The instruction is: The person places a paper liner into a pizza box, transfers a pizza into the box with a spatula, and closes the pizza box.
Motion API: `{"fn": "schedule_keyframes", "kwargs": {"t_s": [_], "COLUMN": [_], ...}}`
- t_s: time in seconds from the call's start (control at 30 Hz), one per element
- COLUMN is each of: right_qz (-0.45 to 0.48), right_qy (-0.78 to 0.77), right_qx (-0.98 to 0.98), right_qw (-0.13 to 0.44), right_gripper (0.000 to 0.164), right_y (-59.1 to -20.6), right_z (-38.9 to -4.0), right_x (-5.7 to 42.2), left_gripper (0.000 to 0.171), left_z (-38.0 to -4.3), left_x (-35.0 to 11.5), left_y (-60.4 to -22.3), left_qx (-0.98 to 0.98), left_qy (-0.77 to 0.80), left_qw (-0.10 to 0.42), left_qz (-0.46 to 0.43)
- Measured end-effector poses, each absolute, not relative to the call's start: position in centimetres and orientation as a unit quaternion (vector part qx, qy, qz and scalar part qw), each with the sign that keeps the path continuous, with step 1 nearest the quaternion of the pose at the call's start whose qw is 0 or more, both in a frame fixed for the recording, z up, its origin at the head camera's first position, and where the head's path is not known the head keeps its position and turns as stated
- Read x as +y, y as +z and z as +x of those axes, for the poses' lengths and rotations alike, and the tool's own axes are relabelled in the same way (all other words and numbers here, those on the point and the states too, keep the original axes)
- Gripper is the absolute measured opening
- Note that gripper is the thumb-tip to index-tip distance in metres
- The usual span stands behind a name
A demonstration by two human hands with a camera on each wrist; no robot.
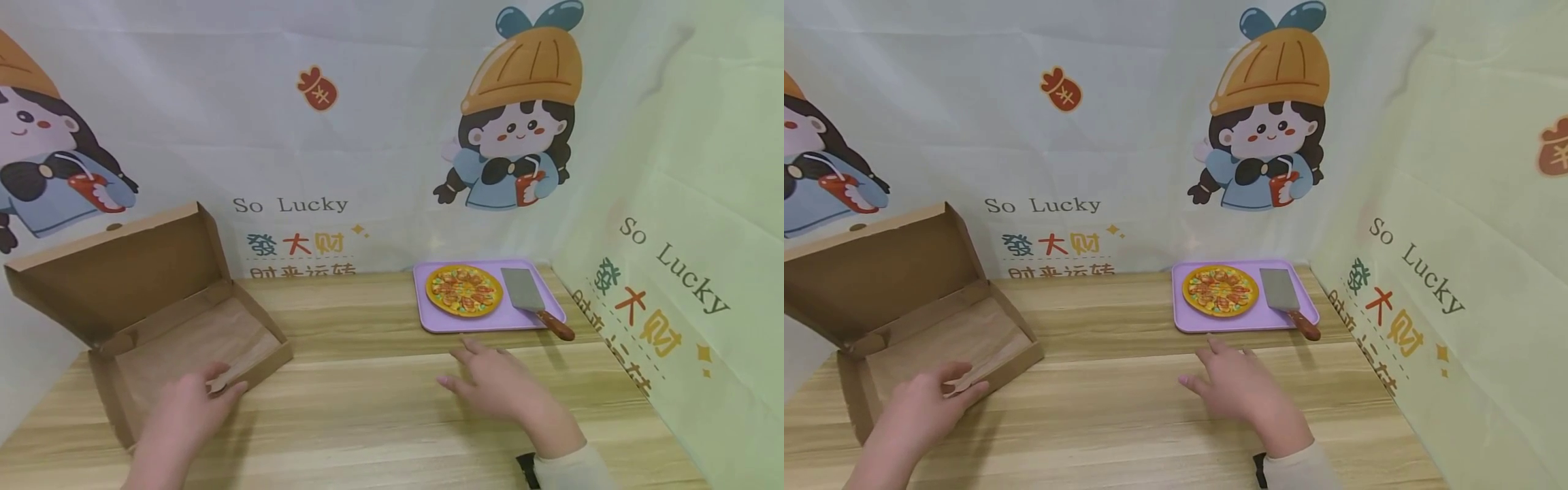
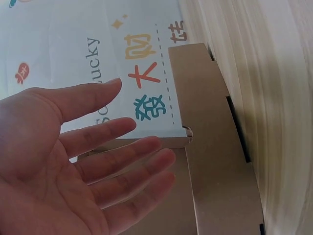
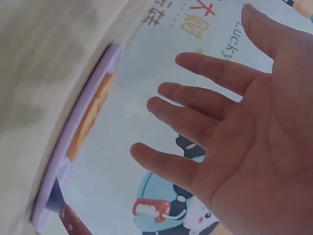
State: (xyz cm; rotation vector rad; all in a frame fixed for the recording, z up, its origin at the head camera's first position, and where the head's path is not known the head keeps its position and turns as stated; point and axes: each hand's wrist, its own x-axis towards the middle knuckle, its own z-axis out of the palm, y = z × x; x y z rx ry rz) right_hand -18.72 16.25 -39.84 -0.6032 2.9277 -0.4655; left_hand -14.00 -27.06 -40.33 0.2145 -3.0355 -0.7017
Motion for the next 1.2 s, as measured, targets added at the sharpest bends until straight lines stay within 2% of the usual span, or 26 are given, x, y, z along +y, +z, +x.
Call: {"fn": "schedule_keyframes", "kwargs": {"t_s": [0.23,0.53,0.73,1.07,1.2], "right_qz": [-0.186,-0.183,-0.145,-0.053,-0.022], "right_qy": [-0.141,-0.096,-0.091,-0.113,-0.135], "right_qx": [0.972,0.978,0.985,0.992,0.99], "right_qw": [0.041,-0.006,-0.024,0.024,0.041], "right_gripper": [0.068,0.062,0.06,0.068,0.061], "right_y": [-38.1,-36.6,-36.0,-36.7,-37.1], "right_z": [-19.5,-20.7,-22.0,-25.0,-25.9], "right_x": [18.0,19.7,20.8,24.5,25.9], "left_gripper": [0.066,0.071,0.071,0.073,0.074], "left_z": [-13.6,-13.6,-13.5,-13.3,-13.2], "left_x": [-28.0,-28.5,-28.4,-28.6,-28.7], "left_y": [-40.6,-40.7,-40.7,-40.8,-40.9], "left_qx": [-0.974,-0.974,-0.974,-0.971,-0.97], "left_qy": [-0.217,-0.215,-0.216,-0.225,-0.229], "left_qw": [0.027,0.007,0.004,0.004,0.006], "left_qz": [0.066,0.072,0.074,0.077,0.076]}}
